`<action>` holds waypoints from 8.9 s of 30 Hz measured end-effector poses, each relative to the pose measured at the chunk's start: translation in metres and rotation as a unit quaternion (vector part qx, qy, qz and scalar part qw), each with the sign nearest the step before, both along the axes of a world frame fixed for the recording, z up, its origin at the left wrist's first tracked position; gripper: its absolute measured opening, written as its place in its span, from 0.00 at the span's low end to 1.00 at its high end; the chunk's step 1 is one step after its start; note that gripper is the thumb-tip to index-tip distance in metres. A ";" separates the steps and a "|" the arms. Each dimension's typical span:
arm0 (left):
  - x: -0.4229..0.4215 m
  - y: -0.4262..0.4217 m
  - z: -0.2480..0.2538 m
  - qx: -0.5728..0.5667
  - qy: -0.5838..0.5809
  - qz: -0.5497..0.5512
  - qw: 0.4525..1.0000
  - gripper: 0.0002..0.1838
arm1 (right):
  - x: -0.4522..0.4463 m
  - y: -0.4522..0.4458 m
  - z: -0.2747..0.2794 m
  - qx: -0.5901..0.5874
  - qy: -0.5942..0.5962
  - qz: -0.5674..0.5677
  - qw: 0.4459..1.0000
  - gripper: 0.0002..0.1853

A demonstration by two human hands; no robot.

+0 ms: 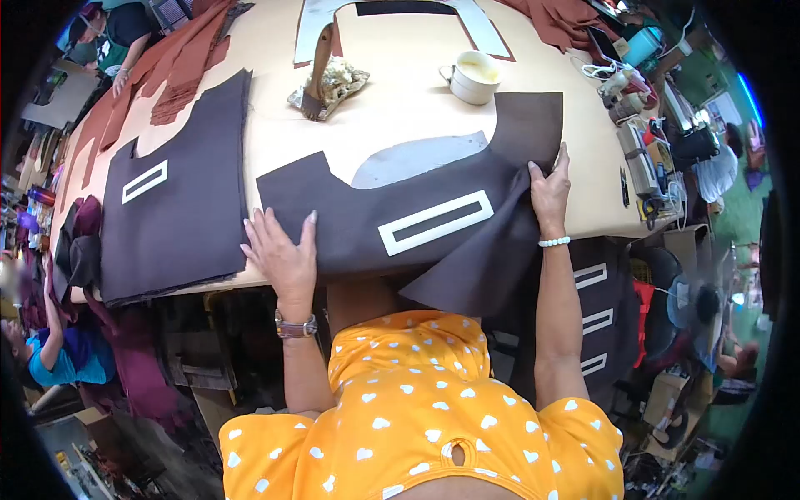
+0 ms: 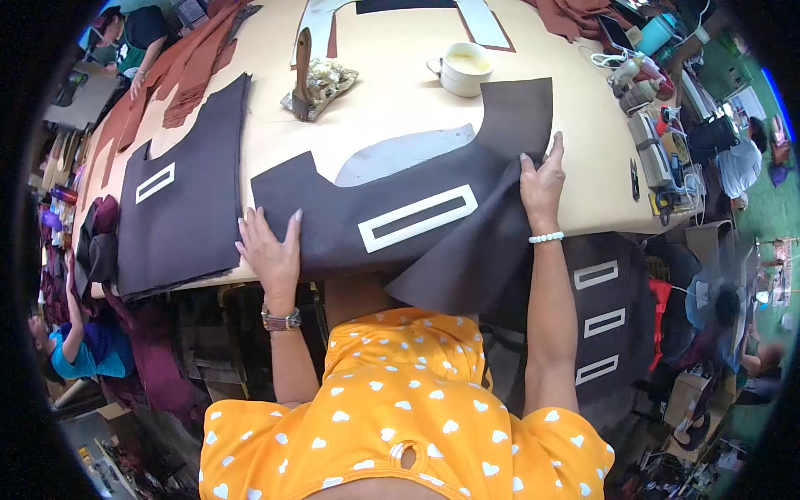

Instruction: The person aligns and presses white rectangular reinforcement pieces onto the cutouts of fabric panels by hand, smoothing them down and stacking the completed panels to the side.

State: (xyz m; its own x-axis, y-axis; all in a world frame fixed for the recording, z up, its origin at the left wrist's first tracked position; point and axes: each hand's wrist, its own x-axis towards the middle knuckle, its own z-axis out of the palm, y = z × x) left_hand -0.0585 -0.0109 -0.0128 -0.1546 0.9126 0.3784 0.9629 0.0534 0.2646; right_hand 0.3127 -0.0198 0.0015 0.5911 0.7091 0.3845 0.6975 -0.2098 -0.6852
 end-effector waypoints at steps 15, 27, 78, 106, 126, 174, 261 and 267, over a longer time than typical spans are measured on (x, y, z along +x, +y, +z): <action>0.006 0.080 0.012 0.137 0.019 -0.197 0.970 0.05 | 0.043 0.010 0.011 -0.078 -0.234 0.012 0.969 0.40; 0.003 0.086 0.002 0.076 0.090 -0.201 0.973 0.04 | 0.058 0.041 -0.003 0.001 -0.402 -0.053 0.914 0.38; 0.003 0.082 0.000 0.081 0.059 -0.179 0.979 0.20 | -0.085 -0.026 0.012 -0.288 -0.382 0.126 0.869 0.29; -0.005 0.080 0.006 0.128 -0.049 -0.207 0.969 0.22 | -0.108 -0.020 0.022 -0.394 -0.562 0.140 0.714 0.33; -0.006 0.079 0.007 0.115 -0.058 -0.207 0.970 0.19 | -0.186 -0.006 0.014 -0.298 -0.531 0.242 0.756 0.30; -0.030 0.035 0.015 -0.068 -0.425 -0.165 0.887 0.25 | -0.049 0.016 0.017 0.046 -0.074 0.146 0.985 0.18; 0.277 -0.086 -0.010 0.156 0.296 -0.684 0.648 0.22 | 0.142 -0.160 -0.036 0.192 -0.082 -0.198 0.958 0.31; 0.260 -0.081 0.001 0.214 0.370 -0.656 0.622 0.19 | 0.011 -0.140 0.016 0.191 0.018 0.028 0.981 0.28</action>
